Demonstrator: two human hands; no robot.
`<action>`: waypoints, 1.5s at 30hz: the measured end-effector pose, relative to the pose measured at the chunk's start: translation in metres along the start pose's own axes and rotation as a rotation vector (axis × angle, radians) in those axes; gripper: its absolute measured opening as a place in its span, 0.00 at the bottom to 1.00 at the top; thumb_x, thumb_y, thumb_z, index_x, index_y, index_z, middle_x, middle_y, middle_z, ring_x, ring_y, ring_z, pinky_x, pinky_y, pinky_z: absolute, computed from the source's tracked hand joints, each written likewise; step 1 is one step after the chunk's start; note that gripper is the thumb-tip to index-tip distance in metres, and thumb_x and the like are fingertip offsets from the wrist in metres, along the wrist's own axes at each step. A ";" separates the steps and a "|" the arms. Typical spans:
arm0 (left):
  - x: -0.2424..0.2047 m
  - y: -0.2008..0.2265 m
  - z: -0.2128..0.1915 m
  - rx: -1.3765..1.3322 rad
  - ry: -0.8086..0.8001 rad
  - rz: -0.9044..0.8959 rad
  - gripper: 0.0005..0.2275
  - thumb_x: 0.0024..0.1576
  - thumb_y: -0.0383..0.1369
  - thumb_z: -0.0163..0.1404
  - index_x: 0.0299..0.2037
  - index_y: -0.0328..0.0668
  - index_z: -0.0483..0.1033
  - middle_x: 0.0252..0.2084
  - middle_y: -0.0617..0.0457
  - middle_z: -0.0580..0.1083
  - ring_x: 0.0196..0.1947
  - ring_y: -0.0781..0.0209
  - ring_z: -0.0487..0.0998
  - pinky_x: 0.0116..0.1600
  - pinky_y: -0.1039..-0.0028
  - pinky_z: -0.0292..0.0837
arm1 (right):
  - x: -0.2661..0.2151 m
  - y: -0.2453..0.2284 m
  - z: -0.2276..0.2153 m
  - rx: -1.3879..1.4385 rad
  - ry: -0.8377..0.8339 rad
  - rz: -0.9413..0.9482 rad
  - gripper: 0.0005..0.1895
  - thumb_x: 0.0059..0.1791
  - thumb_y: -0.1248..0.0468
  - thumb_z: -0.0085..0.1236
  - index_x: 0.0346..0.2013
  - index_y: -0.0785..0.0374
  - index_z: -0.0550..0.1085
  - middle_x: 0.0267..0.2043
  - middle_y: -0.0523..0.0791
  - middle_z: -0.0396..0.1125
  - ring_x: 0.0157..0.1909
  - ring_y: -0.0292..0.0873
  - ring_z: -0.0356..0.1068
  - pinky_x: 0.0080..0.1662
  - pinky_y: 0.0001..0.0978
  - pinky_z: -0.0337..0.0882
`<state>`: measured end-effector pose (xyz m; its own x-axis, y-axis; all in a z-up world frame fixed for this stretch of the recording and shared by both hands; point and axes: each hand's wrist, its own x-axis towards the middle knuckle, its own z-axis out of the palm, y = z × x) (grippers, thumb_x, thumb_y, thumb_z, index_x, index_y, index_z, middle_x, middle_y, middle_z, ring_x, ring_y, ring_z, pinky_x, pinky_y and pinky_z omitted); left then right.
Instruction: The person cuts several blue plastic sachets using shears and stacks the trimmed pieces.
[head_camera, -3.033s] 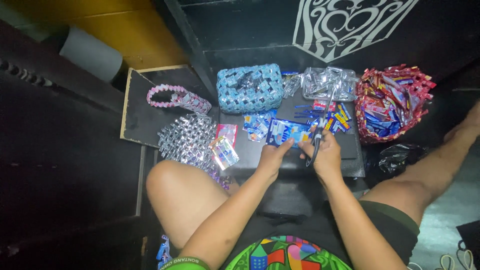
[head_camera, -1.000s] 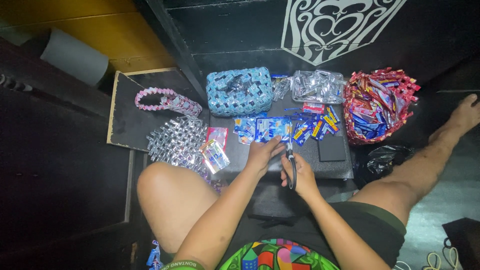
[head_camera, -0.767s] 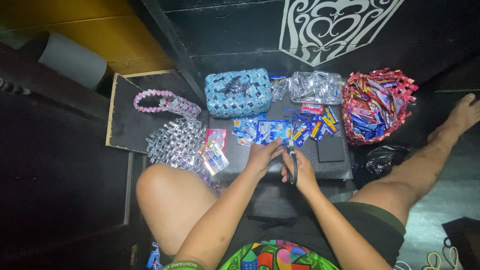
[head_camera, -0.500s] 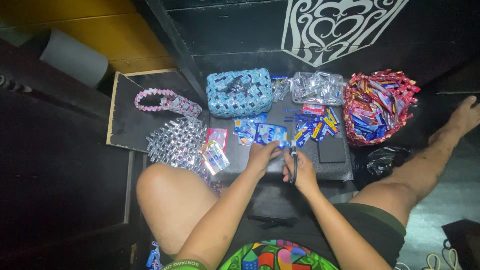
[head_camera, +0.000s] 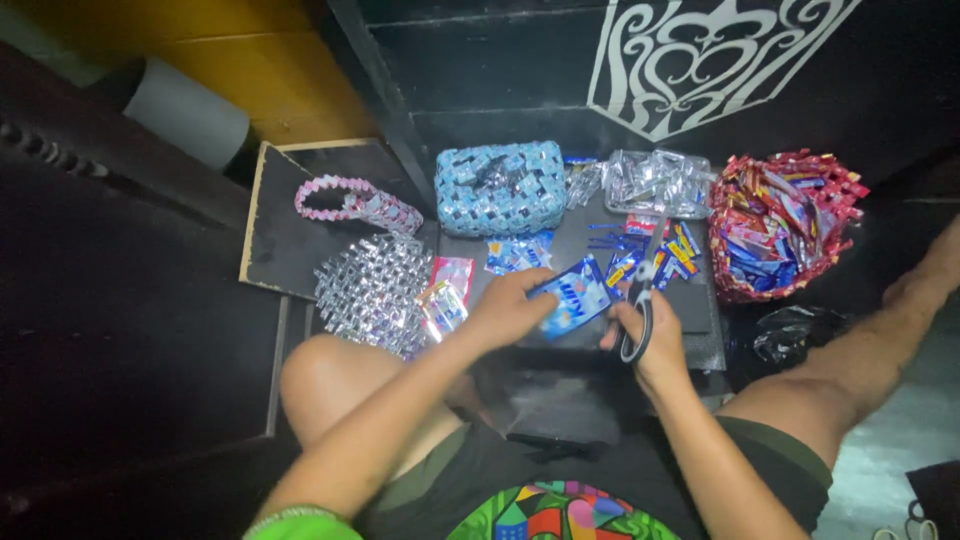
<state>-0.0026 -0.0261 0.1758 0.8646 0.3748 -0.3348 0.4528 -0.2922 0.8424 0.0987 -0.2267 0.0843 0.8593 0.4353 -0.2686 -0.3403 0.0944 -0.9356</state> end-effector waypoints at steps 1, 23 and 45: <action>-0.001 0.002 -0.008 0.070 -0.042 0.050 0.18 0.54 0.36 0.52 0.53 0.41 0.80 0.51 0.37 0.79 0.61 0.36 0.73 0.64 0.50 0.69 | 0.002 -0.008 0.004 0.033 -0.027 -0.035 0.22 0.49 0.65 0.62 0.55 0.70 0.67 0.35 0.59 0.73 0.20 0.47 0.72 0.24 0.35 0.75; 0.044 -0.048 0.022 -0.851 0.126 -0.137 0.14 0.51 0.30 0.66 0.40 0.29 0.77 0.34 0.38 0.81 0.33 0.54 0.85 0.36 0.70 0.85 | 0.027 -0.021 0.056 -0.164 0.069 -0.173 0.30 0.40 0.72 0.70 0.54 0.65 0.68 0.29 0.52 0.73 0.22 0.40 0.73 0.27 0.28 0.74; 0.048 -0.020 0.028 -1.021 0.312 -0.186 0.21 0.55 0.30 0.63 0.52 0.21 0.71 0.45 0.29 0.77 0.46 0.36 0.81 0.49 0.52 0.81 | -0.037 0.024 0.031 -0.255 -0.324 0.074 0.23 0.50 0.50 0.58 0.52 0.62 0.72 0.22 0.52 0.74 0.22 0.46 0.76 0.32 0.32 0.70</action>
<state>0.0358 -0.0269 0.1312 0.6418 0.5872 -0.4933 0.0509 0.6092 0.7914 0.0467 -0.2133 0.0785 0.6576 0.6954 -0.2897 -0.2566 -0.1548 -0.9540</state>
